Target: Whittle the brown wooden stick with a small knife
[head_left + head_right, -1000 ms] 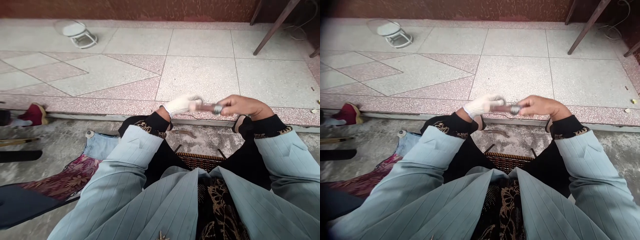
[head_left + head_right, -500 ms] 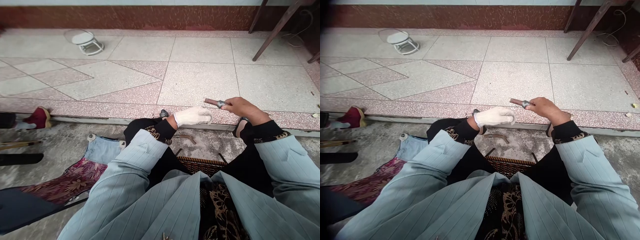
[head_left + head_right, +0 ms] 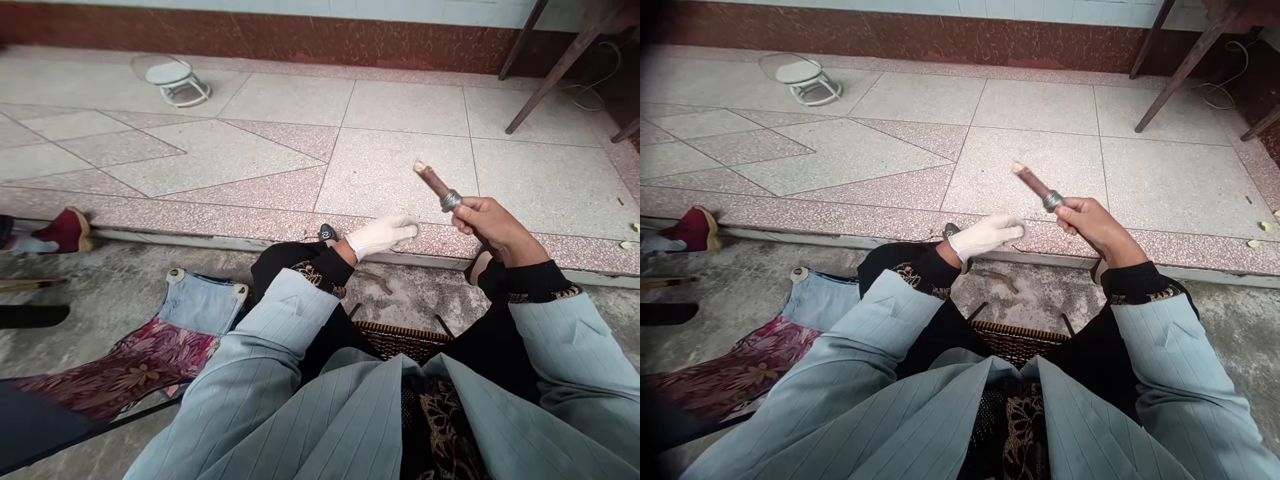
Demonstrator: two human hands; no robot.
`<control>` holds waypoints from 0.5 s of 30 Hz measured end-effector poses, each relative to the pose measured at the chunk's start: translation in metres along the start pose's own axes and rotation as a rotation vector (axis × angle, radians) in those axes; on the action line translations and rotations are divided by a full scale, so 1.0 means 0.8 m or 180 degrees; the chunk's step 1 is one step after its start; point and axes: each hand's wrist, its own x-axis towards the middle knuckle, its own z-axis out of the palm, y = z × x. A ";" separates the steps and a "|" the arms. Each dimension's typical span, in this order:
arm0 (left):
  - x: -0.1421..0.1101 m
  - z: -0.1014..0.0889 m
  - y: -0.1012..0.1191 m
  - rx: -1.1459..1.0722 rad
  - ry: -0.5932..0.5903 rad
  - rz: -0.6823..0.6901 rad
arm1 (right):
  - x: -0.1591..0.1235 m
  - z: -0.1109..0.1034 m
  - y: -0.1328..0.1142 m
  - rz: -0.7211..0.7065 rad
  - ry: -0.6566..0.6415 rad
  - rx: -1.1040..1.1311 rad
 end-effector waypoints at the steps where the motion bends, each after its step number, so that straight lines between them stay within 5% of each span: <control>1: 0.000 0.004 0.000 -0.0031 -0.0074 0.0022 | 0.004 -0.001 0.006 0.0061 0.0225 0.0061; 3: 0.000 0.011 0.002 -0.0047 -0.0266 0.0084 | 0.012 -0.005 0.017 0.0232 0.0423 -0.0151; 6: -0.002 0.016 0.009 0.0132 -0.0519 0.0202 | 0.020 -0.010 0.028 0.0468 0.0475 -0.1364; 10: -0.002 0.016 0.012 0.0327 -0.0425 0.0204 | 0.021 -0.010 0.032 0.0666 0.0240 -0.2841; 12: 0.000 0.015 0.009 0.0277 -0.0245 0.0196 | 0.020 -0.007 0.031 0.0880 -0.0243 -0.3227; 15: 0.002 0.013 0.004 0.0111 -0.0158 0.0106 | 0.014 -0.003 0.027 0.1247 -0.1677 -0.3093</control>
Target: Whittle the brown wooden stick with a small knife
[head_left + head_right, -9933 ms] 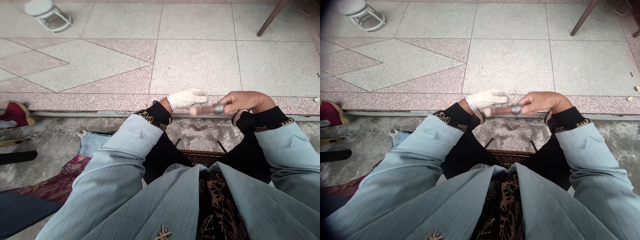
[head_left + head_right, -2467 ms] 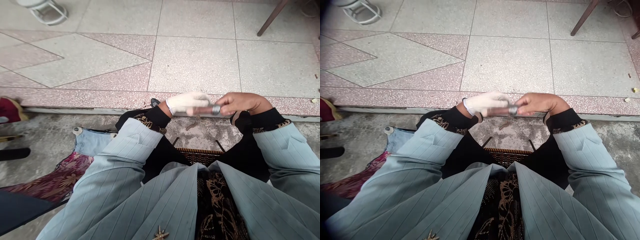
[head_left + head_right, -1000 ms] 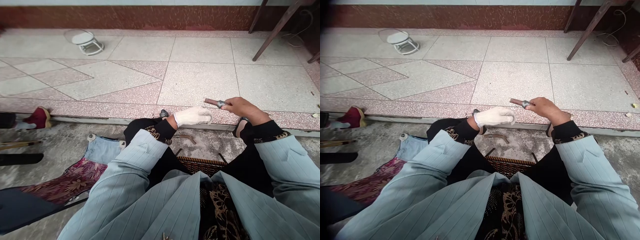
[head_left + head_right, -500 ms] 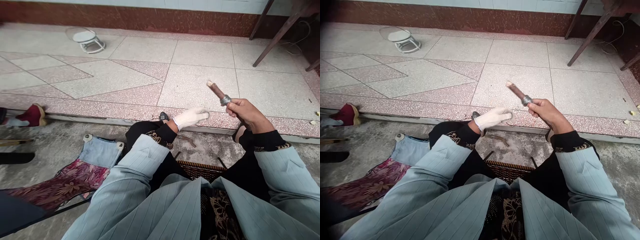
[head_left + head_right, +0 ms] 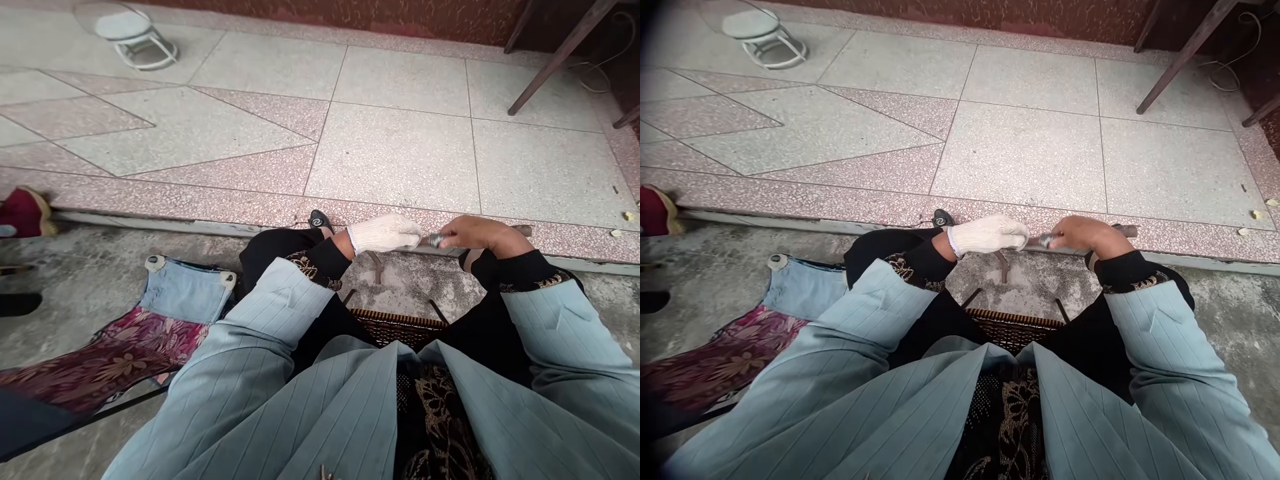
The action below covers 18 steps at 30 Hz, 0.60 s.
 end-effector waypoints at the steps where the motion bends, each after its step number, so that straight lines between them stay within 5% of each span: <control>1: 0.000 -0.001 -0.001 -0.0054 -0.0044 -0.0037 | -0.004 0.000 -0.001 -0.0246 -0.0506 0.0121; 4: -0.001 -0.006 0.001 -0.0286 -0.0104 -0.0092 | -0.022 -0.007 -0.002 -0.1067 -0.1298 0.0812; 5: -0.001 -0.007 0.002 -0.0435 -0.0055 -0.0083 | -0.029 -0.011 -0.002 -0.1283 -0.1167 0.1124; 10: 0.003 -0.008 0.005 -0.0977 0.0183 0.0067 | -0.048 -0.022 -0.004 -0.1473 0.0885 0.2898; 18: 0.011 0.021 0.004 -0.1450 0.0102 -0.0198 | -0.045 -0.021 -0.025 -0.1266 0.1189 0.3474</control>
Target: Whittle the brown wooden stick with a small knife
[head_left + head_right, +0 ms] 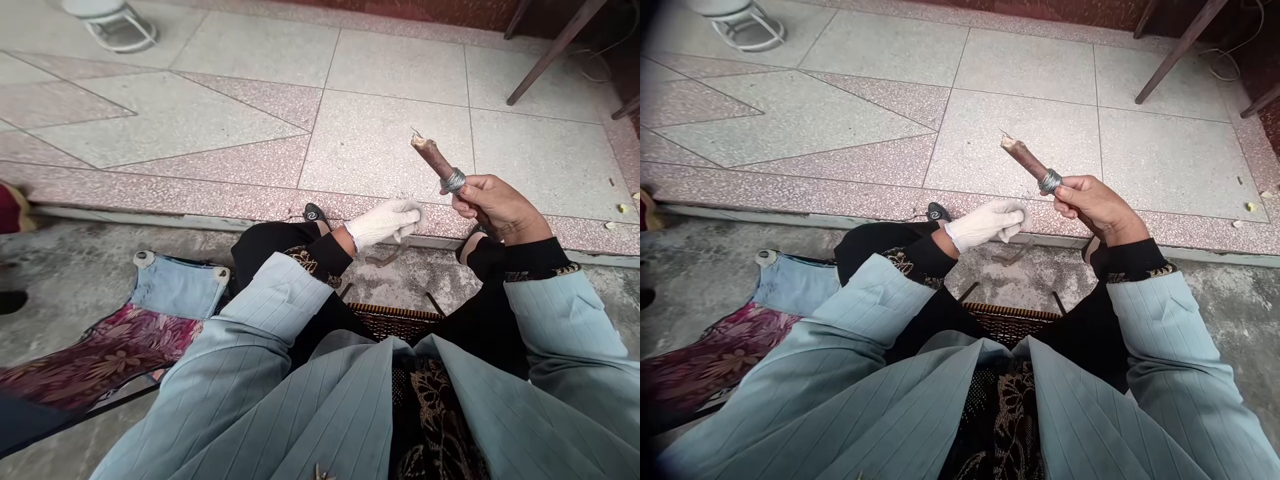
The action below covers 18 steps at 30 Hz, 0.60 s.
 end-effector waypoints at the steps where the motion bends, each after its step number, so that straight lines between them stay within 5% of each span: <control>1: 0.000 0.001 -0.002 -0.0025 0.0007 -0.0002 | 0.001 -0.001 0.001 0.0004 0.0042 0.0013; 11: -0.006 0.002 0.008 0.0176 -0.0187 0.0189 | 0.018 -0.021 0.021 0.0007 0.0418 0.0021; 18: -0.007 0.004 0.010 0.0104 -0.0051 0.0145 | 0.022 -0.017 0.025 -0.0026 0.0699 -0.0629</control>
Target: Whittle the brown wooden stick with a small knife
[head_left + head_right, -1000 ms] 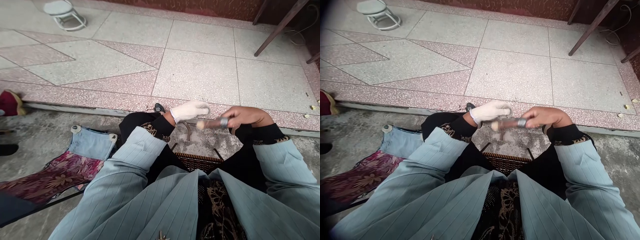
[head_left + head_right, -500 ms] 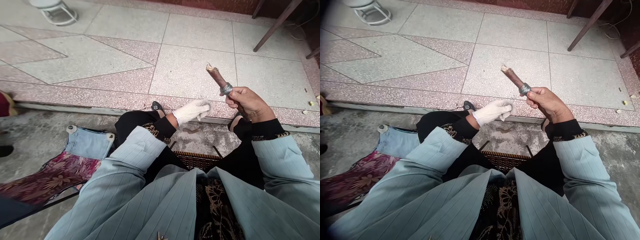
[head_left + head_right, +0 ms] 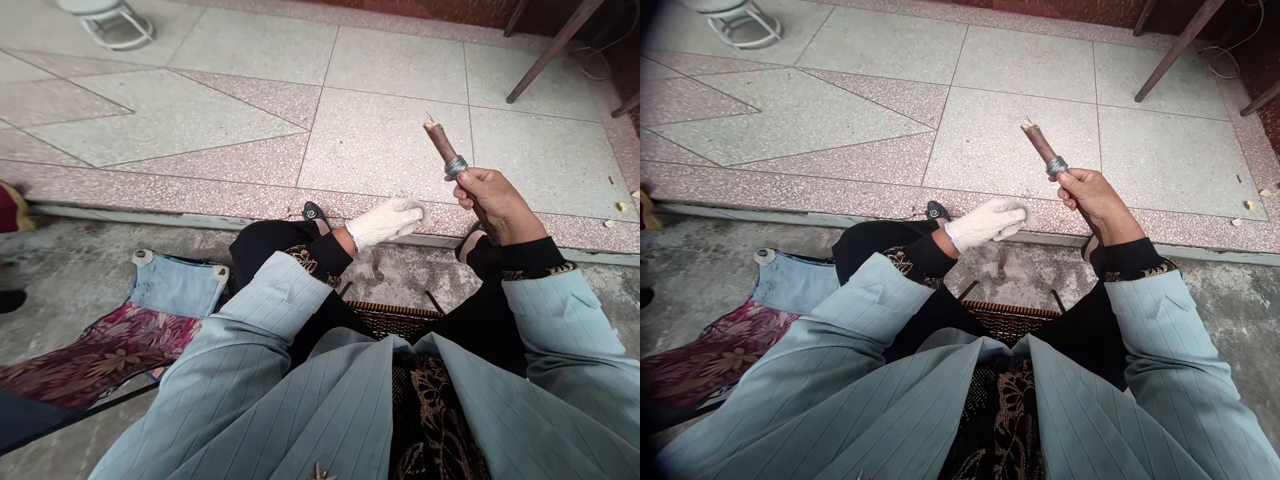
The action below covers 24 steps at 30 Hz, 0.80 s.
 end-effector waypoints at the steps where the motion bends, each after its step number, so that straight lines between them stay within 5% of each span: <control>1: 0.000 -0.001 0.000 0.0072 -0.0017 -0.0005 | 0.002 0.000 0.003 -0.0023 0.0052 -0.0111; 4: 0.000 -0.002 -0.002 0.0427 -0.0116 0.0004 | 0.008 -0.002 0.012 0.0018 0.0284 -0.0679; 8: 0.000 0.000 -0.007 0.0756 -0.0397 -0.0007 | 0.011 -0.005 0.015 0.0325 0.0318 -0.2313; 12: 0.000 -0.005 -0.005 0.1220 -0.0226 -0.0016 | 0.007 -0.007 0.013 0.0848 -0.1128 -0.3172; 15: -0.002 -0.010 0.001 0.1429 -0.0052 -0.0042 | -0.003 -0.007 0.005 0.0915 -0.2435 -0.2584; 18: -0.004 -0.010 0.004 0.1129 -0.0099 -0.0030 | -0.016 -0.005 -0.011 0.0812 -0.3232 -0.1690; 21: 0.000 -0.006 -0.007 0.0601 -0.0162 -0.0001 | -0.027 -0.005 -0.025 0.0567 -0.3014 -0.1003; 24: 0.006 -0.004 -0.023 0.0108 -0.0205 0.0037 | -0.029 -0.008 -0.026 0.0130 -0.1631 -0.0434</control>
